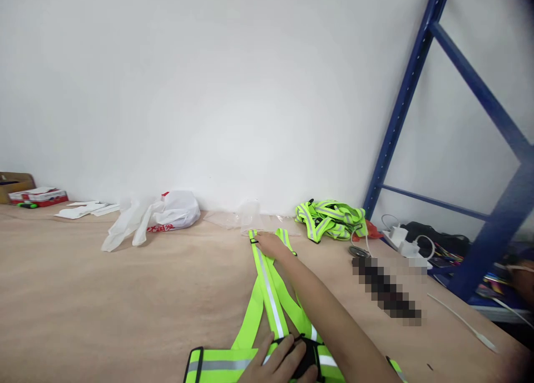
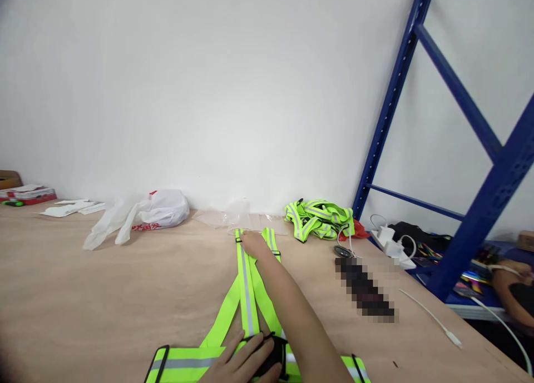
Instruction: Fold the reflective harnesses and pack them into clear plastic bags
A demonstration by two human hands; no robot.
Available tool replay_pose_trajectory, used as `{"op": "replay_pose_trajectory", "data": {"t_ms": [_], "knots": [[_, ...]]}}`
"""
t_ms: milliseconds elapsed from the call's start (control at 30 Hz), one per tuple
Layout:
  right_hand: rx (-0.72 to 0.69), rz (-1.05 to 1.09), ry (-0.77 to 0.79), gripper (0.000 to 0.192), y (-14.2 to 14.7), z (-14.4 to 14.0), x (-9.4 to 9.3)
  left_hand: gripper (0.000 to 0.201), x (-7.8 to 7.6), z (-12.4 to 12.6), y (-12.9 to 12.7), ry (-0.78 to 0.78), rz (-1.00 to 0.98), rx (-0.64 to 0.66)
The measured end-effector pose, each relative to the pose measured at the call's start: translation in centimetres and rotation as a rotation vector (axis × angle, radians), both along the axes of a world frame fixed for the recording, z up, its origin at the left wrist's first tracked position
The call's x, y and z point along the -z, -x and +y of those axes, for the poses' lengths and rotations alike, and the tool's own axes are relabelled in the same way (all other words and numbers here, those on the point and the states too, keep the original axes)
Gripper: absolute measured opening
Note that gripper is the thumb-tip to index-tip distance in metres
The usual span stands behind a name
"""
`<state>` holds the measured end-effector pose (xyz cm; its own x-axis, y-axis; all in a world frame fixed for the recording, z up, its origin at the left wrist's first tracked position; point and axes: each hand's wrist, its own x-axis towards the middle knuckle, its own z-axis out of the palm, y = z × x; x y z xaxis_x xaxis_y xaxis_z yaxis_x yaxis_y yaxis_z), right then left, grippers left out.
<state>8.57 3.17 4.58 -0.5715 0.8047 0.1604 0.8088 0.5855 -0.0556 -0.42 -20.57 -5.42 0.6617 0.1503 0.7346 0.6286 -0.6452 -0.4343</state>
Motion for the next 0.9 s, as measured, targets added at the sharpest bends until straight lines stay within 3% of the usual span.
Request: {"op": "replay_pose_trajectory", "data": {"t_ms": [100,233,367,500,600,733,900], "knots": [[-0.037,0.024,-0.011,0.029,-1.5,-2.1,-2.3,0.042,-1.8,-1.1,0.7,0.169,0.088,0.019],[-0.089,0.064,-0.034,0.035,-5.8,-7.6,-5.2,0.068,-5.8,-3.3,2.3,0.613,0.034,0.093],[-0.167,0.211,-0.213,0.032,-10.6,-16.6,-6.1,0.056,-9.8,-4.9,7.5,0.937,-0.079,0.009],[-0.141,0.308,-0.355,0.027,-12.1,-25.3,-3.8,0.059,-11.6,-5.6,13.5,1.132,-0.220,-0.223],[-0.121,0.287,-0.325,0.029,-11.0,-29.1,-0.6,0.049,-11.6,-6.1,15.2,1.219,-0.312,-0.265],[-0.077,0.253,-0.250,0.030,-9.8,-30.1,3.0,0.037,-10.7,-6.2,15.1,1.258,-0.390,-0.229],[-0.069,0.257,-0.223,0.030,-10.0,-29.4,4.1,0.043,-10.2,-5.3,14.6,1.186,-0.643,-0.111]]}}
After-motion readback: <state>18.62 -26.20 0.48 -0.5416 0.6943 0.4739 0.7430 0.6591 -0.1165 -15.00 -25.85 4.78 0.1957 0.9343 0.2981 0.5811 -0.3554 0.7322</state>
